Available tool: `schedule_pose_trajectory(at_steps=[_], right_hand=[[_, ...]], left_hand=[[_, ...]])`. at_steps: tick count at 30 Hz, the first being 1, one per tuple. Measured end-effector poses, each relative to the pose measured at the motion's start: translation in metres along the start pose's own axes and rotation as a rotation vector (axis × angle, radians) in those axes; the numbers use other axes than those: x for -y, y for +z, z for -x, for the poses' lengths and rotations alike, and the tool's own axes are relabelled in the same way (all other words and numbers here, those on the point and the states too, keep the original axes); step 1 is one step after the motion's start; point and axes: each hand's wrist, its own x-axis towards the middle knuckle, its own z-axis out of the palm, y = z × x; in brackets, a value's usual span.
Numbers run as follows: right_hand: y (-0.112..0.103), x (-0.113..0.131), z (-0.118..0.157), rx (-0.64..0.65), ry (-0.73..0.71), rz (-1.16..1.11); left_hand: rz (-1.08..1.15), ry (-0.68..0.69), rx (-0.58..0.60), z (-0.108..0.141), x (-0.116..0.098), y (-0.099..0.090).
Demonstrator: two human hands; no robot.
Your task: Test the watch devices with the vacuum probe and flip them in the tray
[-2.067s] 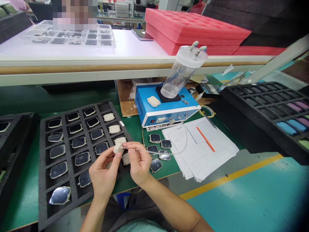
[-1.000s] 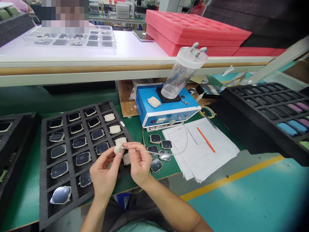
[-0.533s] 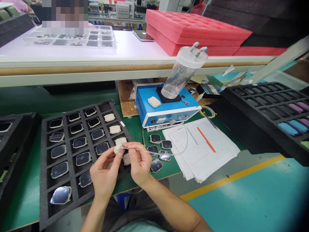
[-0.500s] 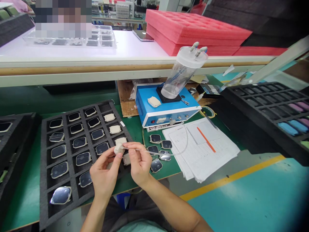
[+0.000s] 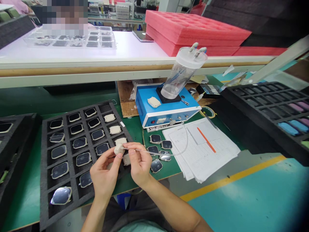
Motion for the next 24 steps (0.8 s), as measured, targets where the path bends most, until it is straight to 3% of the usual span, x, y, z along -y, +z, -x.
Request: schedule_pose_trajectory(at_steps=[24], right_hand=[[0.0009,0.0003,-0.0004,-0.012,-0.009,0.031]], left_hand=[[-0.019,0.028,0.008,-0.0008,0.0013,-0.0012]])
